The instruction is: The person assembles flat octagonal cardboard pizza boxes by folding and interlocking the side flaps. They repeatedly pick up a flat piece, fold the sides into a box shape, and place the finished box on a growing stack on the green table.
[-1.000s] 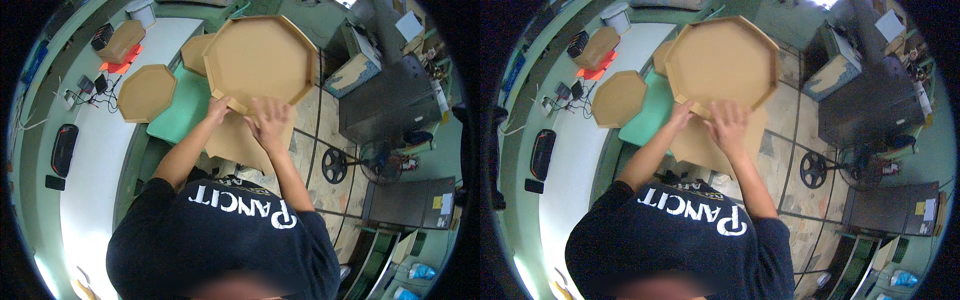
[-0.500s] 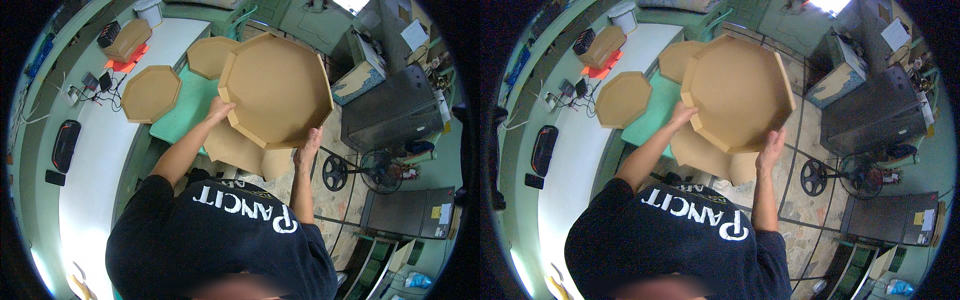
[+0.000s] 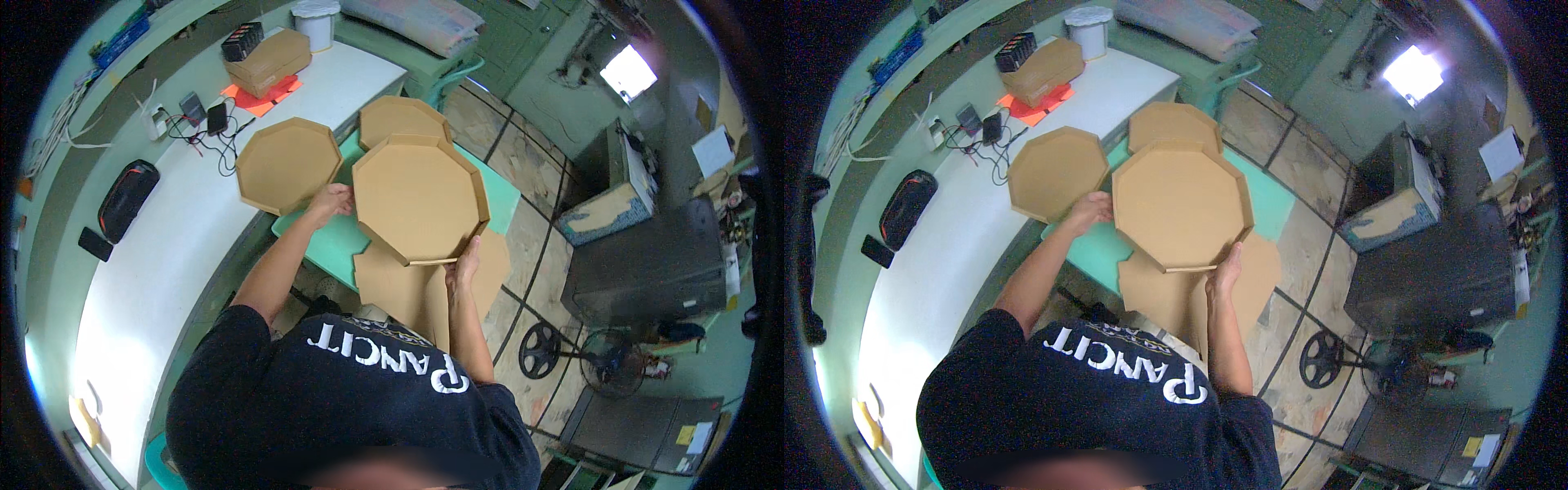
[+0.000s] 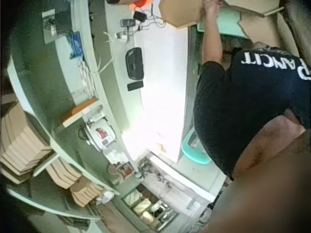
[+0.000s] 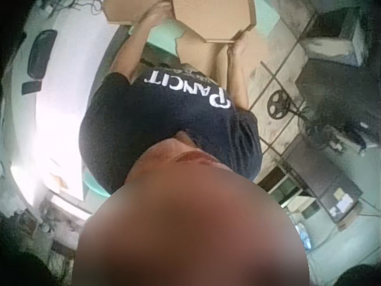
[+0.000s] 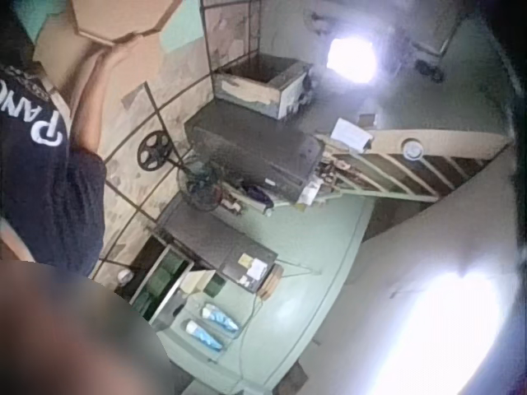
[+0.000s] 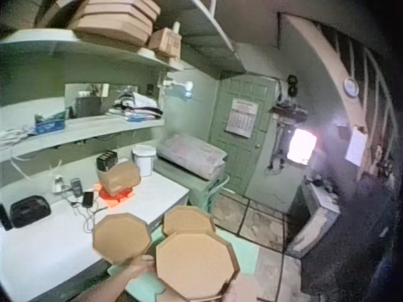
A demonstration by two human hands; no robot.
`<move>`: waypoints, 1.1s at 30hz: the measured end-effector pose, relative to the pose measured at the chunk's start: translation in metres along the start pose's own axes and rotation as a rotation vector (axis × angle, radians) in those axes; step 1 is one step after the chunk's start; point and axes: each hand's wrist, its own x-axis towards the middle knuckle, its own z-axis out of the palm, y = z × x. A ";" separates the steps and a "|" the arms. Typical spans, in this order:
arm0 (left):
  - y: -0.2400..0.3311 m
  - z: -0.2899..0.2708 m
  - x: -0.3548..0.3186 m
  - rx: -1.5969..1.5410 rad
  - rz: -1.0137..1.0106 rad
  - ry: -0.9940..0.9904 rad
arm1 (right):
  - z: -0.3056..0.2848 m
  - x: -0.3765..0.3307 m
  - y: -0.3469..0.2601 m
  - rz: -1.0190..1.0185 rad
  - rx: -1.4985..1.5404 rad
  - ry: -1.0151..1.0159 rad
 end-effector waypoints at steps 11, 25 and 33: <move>0.021 -0.129 -0.019 1.350 0.096 0.801 | 0.173 0.158 0.028 -0.076 0.238 0.063; -0.019 0.045 0.013 0.779 0.063 -0.052 | -0.039 0.114 0.003 -0.494 -0.652 0.299; -0.115 0.098 0.047 0.784 -0.076 -0.078 | -0.211 0.000 0.016 -0.108 -1.058 0.402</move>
